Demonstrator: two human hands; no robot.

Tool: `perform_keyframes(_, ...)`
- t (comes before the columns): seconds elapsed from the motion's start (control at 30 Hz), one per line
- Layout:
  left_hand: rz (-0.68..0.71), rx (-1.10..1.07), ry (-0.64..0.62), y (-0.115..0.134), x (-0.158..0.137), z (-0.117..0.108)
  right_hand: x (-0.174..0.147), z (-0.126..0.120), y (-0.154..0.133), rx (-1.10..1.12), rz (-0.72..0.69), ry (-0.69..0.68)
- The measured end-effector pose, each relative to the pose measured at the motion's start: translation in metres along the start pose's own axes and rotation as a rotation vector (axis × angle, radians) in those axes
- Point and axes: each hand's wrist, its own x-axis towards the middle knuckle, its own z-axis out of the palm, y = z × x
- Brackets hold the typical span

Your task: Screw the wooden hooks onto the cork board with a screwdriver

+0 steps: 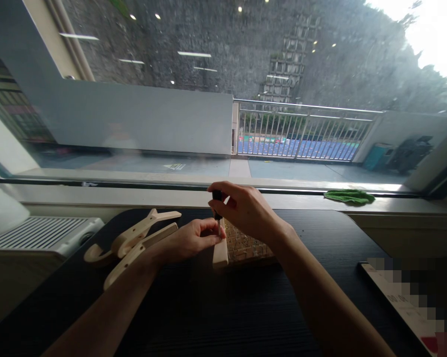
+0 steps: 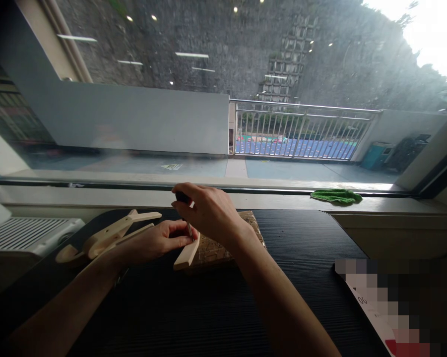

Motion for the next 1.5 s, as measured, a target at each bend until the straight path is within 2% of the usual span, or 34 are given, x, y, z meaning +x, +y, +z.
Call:
perform_keyframes(0.27,-0.062,0.004,0.014,0.003,-0.001,0.0,-0.001,0.001,-0.005,-0.025,0.012,0.035)
perform_keyframes(0.47,-0.045,-0.027,-0.002,-0.002,0.0,0.001,-0.001,0.0,-0.007,0.021,-0.072,0.019)
perform_keyframes(0.87,-0.008,0.002,0.009,0.002,-0.001,0.0,-0.002,-0.009,-0.004,0.005,-0.024,0.014)
perform_keyframes(1.13,-0.066,0.022,0.016,-0.001,0.0,0.0,0.0,0.0,-0.01,0.04,-0.025,0.044)
perform_keyframes(1.27,-0.052,-0.009,0.001,-0.002,0.0,0.0,0.0,0.003,-0.01,0.071,-0.047,0.052)
perform_keyframes(1.5,-0.045,0.017,0.009,-0.001,0.0,0.001,-0.001,-0.003,-0.008,0.092,-0.039,-0.019)
